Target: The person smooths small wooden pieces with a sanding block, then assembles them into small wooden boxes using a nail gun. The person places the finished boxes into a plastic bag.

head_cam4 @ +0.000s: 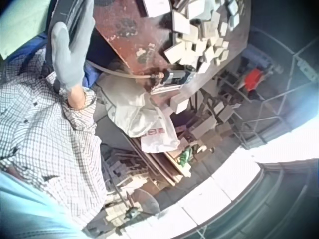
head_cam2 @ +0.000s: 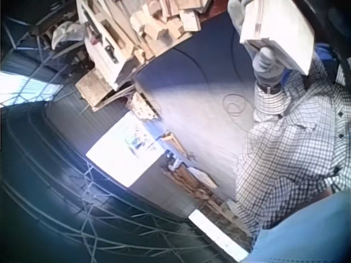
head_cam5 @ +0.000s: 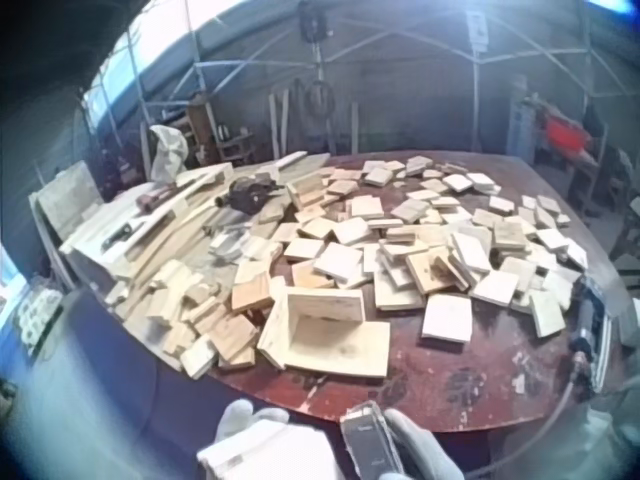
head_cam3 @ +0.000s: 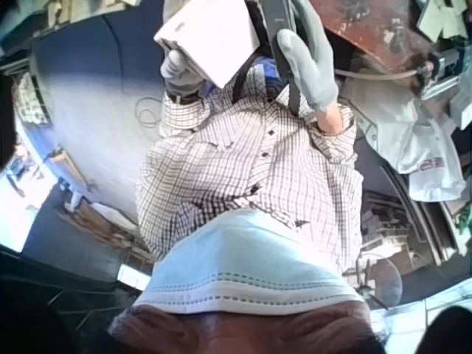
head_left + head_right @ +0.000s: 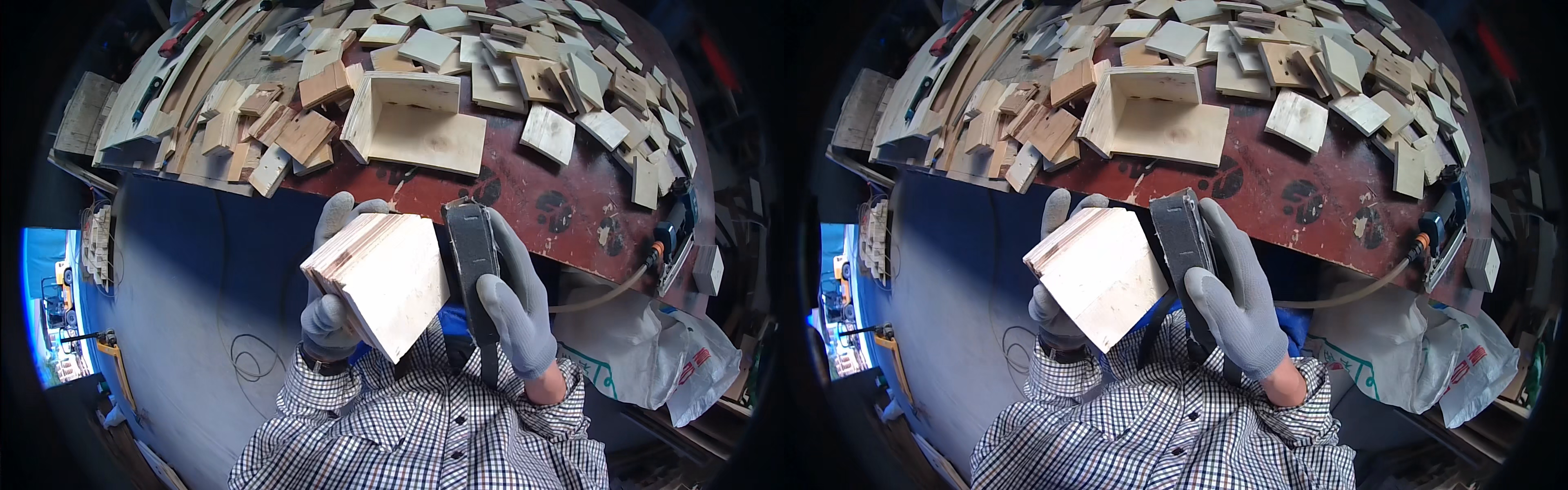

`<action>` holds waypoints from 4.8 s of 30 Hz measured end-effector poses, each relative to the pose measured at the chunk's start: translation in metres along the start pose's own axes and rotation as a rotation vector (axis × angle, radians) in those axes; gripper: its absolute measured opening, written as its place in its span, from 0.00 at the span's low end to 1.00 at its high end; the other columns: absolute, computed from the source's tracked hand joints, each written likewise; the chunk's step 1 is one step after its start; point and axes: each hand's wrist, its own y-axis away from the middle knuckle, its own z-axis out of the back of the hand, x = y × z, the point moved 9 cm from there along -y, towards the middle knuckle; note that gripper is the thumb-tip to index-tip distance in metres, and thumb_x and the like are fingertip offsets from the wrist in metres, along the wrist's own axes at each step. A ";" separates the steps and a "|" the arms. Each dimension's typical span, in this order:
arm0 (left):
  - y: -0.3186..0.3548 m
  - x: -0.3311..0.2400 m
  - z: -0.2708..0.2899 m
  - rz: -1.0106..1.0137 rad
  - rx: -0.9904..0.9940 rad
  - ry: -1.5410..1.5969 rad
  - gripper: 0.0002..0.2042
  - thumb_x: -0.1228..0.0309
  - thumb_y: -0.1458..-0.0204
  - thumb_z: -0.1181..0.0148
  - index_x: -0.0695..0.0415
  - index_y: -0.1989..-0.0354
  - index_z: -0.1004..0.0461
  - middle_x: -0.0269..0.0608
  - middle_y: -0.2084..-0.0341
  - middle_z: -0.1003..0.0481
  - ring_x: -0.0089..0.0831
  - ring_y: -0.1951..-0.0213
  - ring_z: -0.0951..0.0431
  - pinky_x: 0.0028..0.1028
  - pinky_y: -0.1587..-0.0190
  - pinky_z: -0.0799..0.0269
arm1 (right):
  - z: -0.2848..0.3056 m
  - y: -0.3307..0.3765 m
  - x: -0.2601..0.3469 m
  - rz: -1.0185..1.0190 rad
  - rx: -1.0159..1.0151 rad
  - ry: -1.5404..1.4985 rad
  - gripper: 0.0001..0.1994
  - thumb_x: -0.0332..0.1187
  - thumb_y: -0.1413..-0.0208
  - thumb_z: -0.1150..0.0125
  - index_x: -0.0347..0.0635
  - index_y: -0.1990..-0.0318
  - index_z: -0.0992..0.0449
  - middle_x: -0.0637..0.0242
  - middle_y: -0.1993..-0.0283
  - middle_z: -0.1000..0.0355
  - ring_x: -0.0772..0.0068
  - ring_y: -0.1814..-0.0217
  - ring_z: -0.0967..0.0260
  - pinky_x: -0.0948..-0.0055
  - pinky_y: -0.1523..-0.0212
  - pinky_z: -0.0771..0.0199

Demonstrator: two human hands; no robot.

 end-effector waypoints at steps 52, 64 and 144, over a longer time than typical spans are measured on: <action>0.026 0.031 -0.005 0.325 -0.143 0.448 0.41 0.46 0.34 0.42 0.57 0.20 0.49 0.64 0.34 0.33 0.51 0.39 0.25 0.49 0.44 0.19 | -0.054 -0.012 0.050 0.681 0.450 0.483 0.77 0.55 0.74 0.10 0.25 0.20 0.56 0.38 0.27 0.36 0.40 0.25 0.35 0.45 0.26 0.39; 0.017 0.032 -0.005 0.294 0.106 0.555 0.53 0.53 0.42 0.30 0.55 0.17 0.61 0.63 0.25 0.44 0.58 0.24 0.41 0.59 0.27 0.35 | -0.041 -0.008 0.038 0.655 0.485 0.563 0.63 0.54 0.55 0.17 0.27 0.20 0.51 0.40 0.23 0.41 0.37 0.22 0.42 0.43 0.23 0.43; 0.006 0.030 -0.013 0.326 -0.079 -0.433 0.37 0.35 0.31 0.55 0.57 0.31 0.37 0.43 0.38 0.31 0.34 0.34 0.29 0.37 0.28 0.35 | 0.003 -0.002 -0.013 0.458 0.266 0.263 0.64 0.41 0.66 0.12 0.29 0.21 0.47 0.45 0.25 0.38 0.42 0.25 0.38 0.50 0.26 0.41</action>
